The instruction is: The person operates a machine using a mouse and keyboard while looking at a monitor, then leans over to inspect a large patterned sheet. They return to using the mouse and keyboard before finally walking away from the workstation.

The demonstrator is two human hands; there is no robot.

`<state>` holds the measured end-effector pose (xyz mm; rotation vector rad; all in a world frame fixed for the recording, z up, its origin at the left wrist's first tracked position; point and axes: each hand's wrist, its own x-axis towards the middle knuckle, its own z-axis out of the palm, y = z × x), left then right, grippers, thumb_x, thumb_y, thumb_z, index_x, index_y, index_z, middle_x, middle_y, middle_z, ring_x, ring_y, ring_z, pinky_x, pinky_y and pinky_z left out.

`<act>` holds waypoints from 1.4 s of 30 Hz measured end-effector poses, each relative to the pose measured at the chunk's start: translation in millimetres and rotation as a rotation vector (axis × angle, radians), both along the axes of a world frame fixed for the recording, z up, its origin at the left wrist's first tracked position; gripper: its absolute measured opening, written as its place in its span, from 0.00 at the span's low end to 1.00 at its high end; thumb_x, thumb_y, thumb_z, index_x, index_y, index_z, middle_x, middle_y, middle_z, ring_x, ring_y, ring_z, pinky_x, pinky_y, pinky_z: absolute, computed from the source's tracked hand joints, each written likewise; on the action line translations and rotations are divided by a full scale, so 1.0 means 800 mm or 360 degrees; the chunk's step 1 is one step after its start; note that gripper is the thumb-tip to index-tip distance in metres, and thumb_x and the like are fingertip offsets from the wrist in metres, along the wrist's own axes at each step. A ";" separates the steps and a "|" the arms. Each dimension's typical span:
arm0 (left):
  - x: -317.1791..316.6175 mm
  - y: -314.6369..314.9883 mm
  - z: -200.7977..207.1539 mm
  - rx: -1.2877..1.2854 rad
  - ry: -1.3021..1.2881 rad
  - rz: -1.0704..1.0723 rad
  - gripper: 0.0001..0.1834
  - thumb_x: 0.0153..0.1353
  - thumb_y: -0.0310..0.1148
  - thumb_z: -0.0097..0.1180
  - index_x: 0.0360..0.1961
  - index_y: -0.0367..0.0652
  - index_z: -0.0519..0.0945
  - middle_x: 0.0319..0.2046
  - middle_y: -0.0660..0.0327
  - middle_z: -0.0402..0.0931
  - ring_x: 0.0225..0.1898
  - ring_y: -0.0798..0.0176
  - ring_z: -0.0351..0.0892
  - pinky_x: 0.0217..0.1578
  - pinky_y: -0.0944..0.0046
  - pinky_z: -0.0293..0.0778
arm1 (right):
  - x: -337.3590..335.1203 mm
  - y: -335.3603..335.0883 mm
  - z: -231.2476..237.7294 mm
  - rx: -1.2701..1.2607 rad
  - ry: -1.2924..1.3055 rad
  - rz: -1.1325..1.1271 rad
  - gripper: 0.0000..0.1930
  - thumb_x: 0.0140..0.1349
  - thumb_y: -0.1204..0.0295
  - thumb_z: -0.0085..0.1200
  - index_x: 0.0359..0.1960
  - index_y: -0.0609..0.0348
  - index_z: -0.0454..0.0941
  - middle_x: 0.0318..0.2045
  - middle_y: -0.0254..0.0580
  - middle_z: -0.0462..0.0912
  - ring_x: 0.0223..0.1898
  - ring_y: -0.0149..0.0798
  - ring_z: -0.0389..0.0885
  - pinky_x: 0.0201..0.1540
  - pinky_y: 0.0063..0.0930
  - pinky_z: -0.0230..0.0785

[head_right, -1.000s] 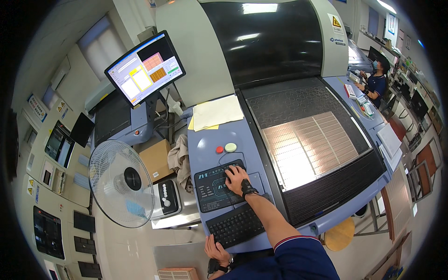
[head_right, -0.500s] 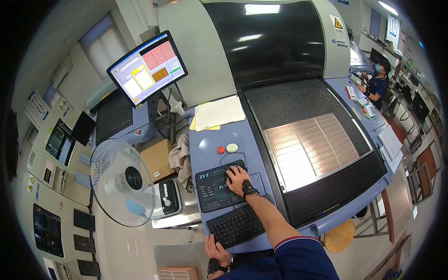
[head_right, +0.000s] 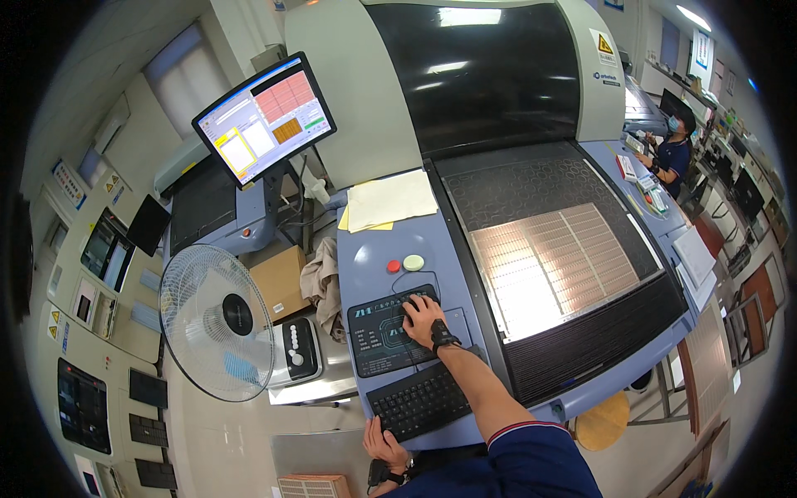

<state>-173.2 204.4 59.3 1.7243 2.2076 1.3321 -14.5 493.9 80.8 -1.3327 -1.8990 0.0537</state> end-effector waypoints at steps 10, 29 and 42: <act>0.001 0.000 0.003 -0.0022 0.0035 -0.0003 0.24 0.67 0.37 0.44 0.56 0.32 0.79 0.54 0.47 0.80 0.61 0.41 0.73 0.62 0.45 0.62 | 0.002 -0.001 0.003 -0.0027 -0.0021 0.0004 0.18 0.55 0.69 0.61 0.50 0.54 0.81 0.56 0.48 0.78 0.58 0.55 0.75 0.59 0.51 0.70; -0.002 0.000 0.010 -0.0047 -0.0003 -0.0021 0.24 0.67 0.36 0.44 0.57 0.33 0.79 0.54 0.47 0.80 0.62 0.41 0.73 0.59 0.45 0.63 | 0.001 0.003 0.003 -0.0005 -0.0050 0.0017 0.19 0.53 0.70 0.62 0.49 0.55 0.80 0.55 0.48 0.78 0.57 0.56 0.75 0.59 0.51 0.70; -0.002 -0.001 0.006 -0.0038 0.0002 -0.0015 0.24 0.64 0.36 0.46 0.56 0.35 0.80 0.55 0.50 0.80 0.61 0.44 0.74 0.58 0.46 0.65 | 0.001 0.002 0.005 -0.0024 -0.0081 0.0018 0.19 0.54 0.70 0.62 0.50 0.56 0.81 0.55 0.50 0.79 0.57 0.56 0.75 0.60 0.49 0.71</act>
